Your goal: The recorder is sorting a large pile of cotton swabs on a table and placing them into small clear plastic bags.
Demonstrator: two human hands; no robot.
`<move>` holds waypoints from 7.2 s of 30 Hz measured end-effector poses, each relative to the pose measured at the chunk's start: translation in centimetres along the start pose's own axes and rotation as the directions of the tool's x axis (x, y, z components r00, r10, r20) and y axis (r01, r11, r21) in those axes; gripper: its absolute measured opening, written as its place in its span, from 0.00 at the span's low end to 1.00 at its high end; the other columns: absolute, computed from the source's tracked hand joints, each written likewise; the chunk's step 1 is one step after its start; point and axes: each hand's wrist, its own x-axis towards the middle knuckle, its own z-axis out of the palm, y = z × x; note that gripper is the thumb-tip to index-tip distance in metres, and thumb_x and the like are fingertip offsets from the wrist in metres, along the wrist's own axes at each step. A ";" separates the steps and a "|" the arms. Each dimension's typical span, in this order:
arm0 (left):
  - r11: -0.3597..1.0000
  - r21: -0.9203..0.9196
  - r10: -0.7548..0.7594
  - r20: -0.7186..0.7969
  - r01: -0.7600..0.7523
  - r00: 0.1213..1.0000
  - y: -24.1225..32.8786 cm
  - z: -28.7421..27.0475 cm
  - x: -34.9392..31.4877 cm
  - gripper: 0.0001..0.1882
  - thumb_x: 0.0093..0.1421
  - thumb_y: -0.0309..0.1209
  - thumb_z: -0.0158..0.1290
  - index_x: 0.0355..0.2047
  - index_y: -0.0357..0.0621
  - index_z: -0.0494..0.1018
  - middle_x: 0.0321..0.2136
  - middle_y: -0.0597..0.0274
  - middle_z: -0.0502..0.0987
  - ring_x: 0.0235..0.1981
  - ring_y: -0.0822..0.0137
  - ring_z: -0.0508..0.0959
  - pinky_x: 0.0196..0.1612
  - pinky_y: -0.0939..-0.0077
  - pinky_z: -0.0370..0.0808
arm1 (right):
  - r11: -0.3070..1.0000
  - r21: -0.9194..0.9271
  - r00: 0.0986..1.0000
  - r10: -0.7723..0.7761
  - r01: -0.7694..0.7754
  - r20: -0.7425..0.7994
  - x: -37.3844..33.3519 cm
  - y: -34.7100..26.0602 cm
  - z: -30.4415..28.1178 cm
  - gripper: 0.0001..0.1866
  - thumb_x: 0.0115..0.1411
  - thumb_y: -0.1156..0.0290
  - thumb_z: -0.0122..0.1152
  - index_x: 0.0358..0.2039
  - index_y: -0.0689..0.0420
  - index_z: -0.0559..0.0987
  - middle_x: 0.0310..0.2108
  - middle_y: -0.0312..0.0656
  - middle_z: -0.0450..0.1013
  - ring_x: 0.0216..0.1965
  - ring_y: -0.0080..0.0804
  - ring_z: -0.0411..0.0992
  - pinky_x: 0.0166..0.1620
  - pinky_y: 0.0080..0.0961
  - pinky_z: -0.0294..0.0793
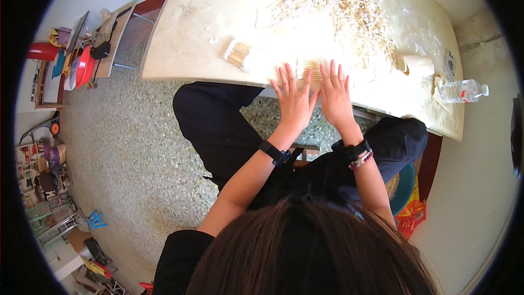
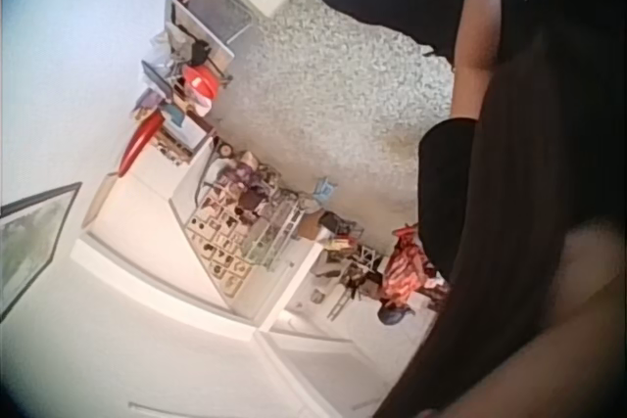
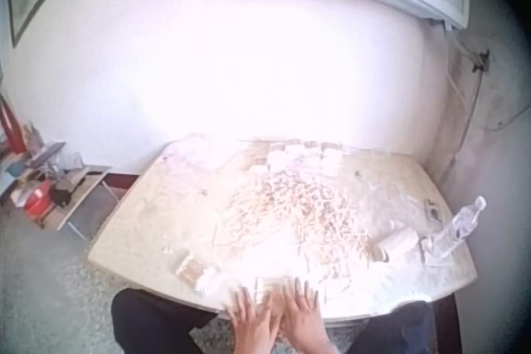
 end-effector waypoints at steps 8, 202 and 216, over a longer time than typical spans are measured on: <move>1.000 -0.008 0.007 0.012 -0.007 1.000 -0.3 0.0 -0.2 0.29 0.60 0.44 0.45 0.60 0.53 0.55 0.61 0.34 0.39 0.63 0.37 0.37 0.57 0.34 0.35 | 0.997 -0.076 1.000 -0.019 0.020 0.012 1.4 0.8 -0.1 0.24 0.63 0.61 0.40 0.60 0.45 0.58 0.63 0.53 0.44 0.64 0.53 0.42 0.62 0.50 0.42; 0.974 -0.225 -0.015 -0.079 -0.003 0.997 -12.1 -6.3 5.1 0.10 0.48 0.27 0.55 0.28 0.36 0.67 0.28 0.51 0.71 0.34 0.52 0.72 0.36 0.62 0.69 | 0.827 0.479 0.947 0.183 -0.294 0.265 0.3 -3.3 -3.0 0.27 0.61 0.54 0.44 0.18 0.64 0.76 0.17 0.53 0.71 0.24 0.51 0.72 0.33 0.37 0.70; 0.577 -0.801 -0.011 0.185 0.157 0.983 -3.5 -2.7 2.8 0.11 0.53 0.25 0.52 0.34 0.38 0.62 0.21 0.59 0.71 0.21 0.69 0.72 0.25 0.75 0.70 | 0.768 0.524 0.923 0.370 -0.368 0.107 1.7 -0.7 -1.6 0.26 0.61 0.54 0.43 0.18 0.63 0.76 0.16 0.54 0.70 0.23 0.51 0.71 0.31 0.38 0.69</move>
